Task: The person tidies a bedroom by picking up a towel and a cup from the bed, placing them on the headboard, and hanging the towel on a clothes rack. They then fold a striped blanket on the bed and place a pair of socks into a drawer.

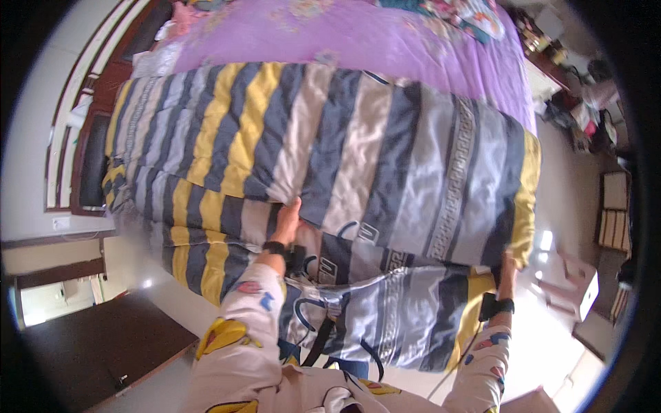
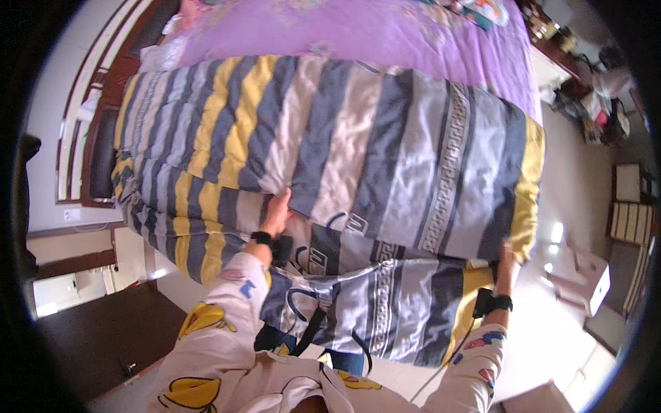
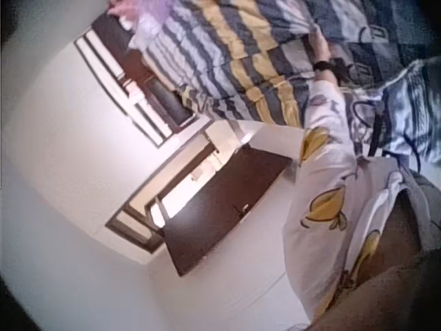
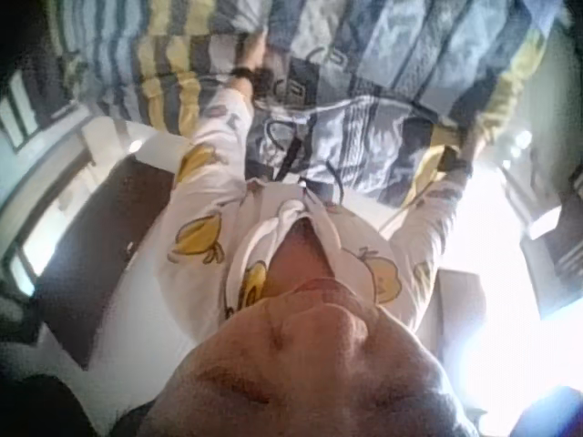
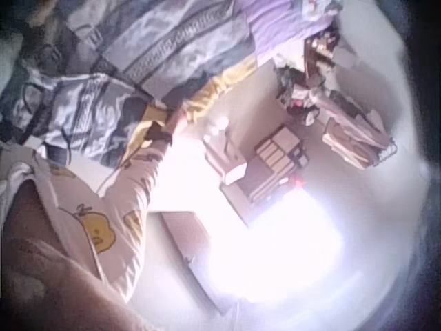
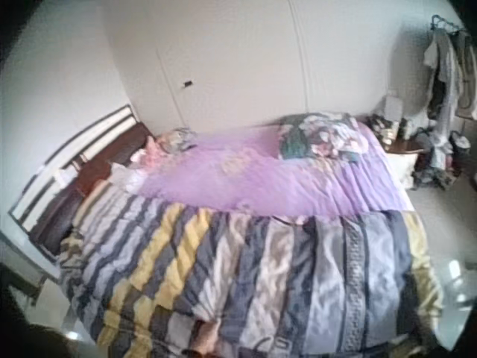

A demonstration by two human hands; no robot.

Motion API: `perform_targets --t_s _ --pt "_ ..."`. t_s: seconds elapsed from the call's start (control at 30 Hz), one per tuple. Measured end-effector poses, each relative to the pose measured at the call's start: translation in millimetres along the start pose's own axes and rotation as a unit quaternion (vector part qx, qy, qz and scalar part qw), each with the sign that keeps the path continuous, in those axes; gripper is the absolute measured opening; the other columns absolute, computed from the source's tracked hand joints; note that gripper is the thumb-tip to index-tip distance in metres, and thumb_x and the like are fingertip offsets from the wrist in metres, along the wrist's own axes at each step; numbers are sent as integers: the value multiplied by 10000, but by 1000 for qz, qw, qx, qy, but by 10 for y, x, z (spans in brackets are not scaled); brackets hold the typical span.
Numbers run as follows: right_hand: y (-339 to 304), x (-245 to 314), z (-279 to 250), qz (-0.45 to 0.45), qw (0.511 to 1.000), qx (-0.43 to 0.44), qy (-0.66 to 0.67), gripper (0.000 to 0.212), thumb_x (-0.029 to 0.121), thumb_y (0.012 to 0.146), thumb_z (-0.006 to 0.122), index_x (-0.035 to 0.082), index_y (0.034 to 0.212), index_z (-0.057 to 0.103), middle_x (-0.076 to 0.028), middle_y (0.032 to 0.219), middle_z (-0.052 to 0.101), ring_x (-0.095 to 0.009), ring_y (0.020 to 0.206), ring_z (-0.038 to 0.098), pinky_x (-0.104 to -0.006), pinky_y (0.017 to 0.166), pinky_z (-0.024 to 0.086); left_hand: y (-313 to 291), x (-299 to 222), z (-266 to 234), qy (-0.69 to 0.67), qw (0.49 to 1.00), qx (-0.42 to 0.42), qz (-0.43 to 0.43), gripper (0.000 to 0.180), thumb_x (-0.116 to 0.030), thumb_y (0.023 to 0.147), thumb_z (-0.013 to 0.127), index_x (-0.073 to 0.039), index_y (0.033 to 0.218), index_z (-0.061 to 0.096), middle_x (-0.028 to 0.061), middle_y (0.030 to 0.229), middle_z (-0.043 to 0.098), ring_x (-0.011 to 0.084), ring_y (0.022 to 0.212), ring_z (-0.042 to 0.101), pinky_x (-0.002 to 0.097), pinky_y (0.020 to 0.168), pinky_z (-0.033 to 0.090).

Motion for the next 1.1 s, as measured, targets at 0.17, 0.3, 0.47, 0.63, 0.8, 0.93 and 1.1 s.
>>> perform_targets --t_s 0.17,0.3,0.47,0.63,0.8,0.93,1.1 --pt "-1146 244 551 -171 813 145 -537 904 393 554 805 59 1297 414 -178 1238 489 -277 1188 435 -488 944 351 -977 54 -36 451 829 293 154 414 -411 800 632 -65 1022 585 149 957 648 308 823 626 364 694 473" --pt "-1688 45 452 -115 767 176 -606 921 352 534 804 93 1318 396 -170 1057 623 -311 1029 571 -498 1000 283 -1515 261 -571 674 621 342 211 631 -566 644 658 -62 1021 622 157 1018 619 335 994 549 445 911 345" --pt "-2449 -273 -406 -127 767 104 -620 338 319 631 761 106 876 668 -105 903 632 -281 947 573 -502 969 312 -1581 216 -1300 754 542 206 308 494 -391 631 728 -102 1020 627 98 1011 602 257 1070 500 464 985 272" --pt "-3422 -391 -1235 -128 765 80 -626 209 180 597 720 132 798 692 -63 857 622 -275 969 539 -597 1021 233 -1713 295 -1777 779 519 104 337 138 -152 710 577 -140 780 695 81 931 575 268 993 476 420 871 329" --pt "-3671 -583 -1386 -104 796 98 -588 216 161 580 714 163 796 696 -16 854 640 -229 969 549 -640 1021 202 -2387 186 -2360 691 636 88 333 246 -4 652 585 -43 894 605 163 975 520 364 999 459 451 848 393" --pt "-3158 -85 -1457 -153 773 79 -610 196 147 597 681 176 791 686 -15 835 636 -233 957 554 -655 1009 204 -2575 -483 -2702 601 713 -45 357 262 31 729 504 1 985 549 210 949 531 402 940 491 421 831 405" --pt "-2191 1933 -1335 -407 674 -108 -606 125 129 633 663 112 746 611 -54 778 557 -255 873 535 -586 1009 240 -2095 -2506 -2313 526 583 -169 596 235 12 788 472 39 1014 530 227 1023 538 402 990 499 429 886 387"
Point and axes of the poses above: each hand's wrist, its own y-axis towards the middle knuckle, its own z-axis out of the palm, x = y × z, the point moved 8 cm from there along y, towards the middle knuckle
